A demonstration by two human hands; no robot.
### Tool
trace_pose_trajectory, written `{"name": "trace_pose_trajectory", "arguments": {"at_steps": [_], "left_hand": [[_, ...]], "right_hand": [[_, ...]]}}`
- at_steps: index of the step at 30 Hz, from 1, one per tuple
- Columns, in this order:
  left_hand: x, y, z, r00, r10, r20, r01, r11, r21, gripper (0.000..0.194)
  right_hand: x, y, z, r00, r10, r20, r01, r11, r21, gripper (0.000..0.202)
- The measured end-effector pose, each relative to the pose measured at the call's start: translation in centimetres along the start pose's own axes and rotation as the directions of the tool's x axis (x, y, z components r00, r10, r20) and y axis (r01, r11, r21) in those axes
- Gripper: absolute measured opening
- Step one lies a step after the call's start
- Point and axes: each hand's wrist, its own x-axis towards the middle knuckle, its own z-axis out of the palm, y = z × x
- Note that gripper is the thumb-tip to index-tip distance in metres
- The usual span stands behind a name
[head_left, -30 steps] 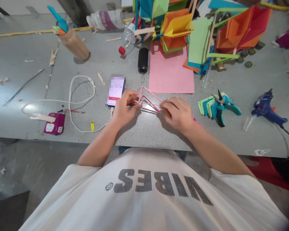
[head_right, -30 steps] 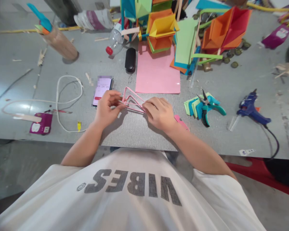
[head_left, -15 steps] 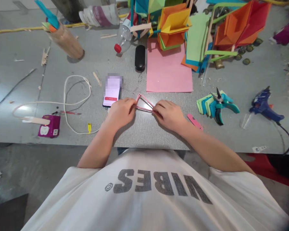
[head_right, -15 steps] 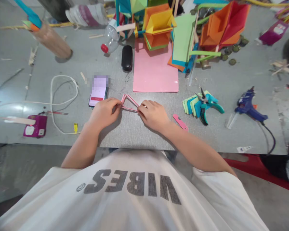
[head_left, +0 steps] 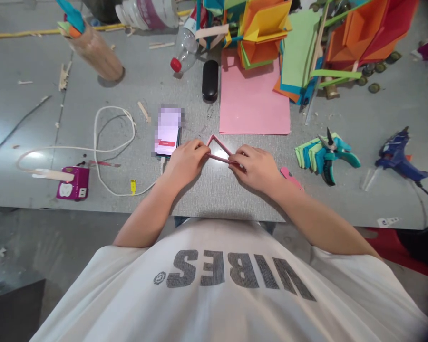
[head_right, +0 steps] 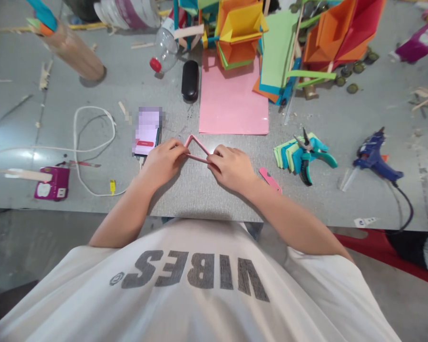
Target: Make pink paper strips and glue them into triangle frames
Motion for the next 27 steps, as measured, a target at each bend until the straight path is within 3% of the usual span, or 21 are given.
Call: {"name": "trace_pose_trajectory", "arguments": {"at_steps": [11, 17, 24, 27], "left_hand": [[0.4, -0.4, 0.8, 0.999, 0.041, 0.007, -0.041, 0.987, 0.157, 0.023], [0.3, -0.4, 0.7, 0.998, 0.061, 0.002, -0.061, 0.977, 0.203, 0.023], [-0.3, -0.1, -0.9, 0.992, 0.119, 0.027, -0.121, 0.988, 0.100, 0.022], [-0.4, 0.7, -1.3, 0.999, 0.028, -0.044, -0.029, 1.000, -0.005, 0.027]], "right_hand": [[0.3, 0.4, -0.5, 0.991, -0.076, 0.107, 0.083, 0.995, -0.061, 0.031], [0.3, 0.4, -0.3, 0.987, -0.133, 0.092, 0.144, 0.983, -0.115, 0.036], [0.2, 0.6, -0.3, 0.972, -0.221, 0.083, 0.228, 0.971, -0.077, 0.034], [0.2, 0.6, -0.3, 0.968, -0.231, 0.094, 0.237, 0.969, -0.063, 0.033]]}}
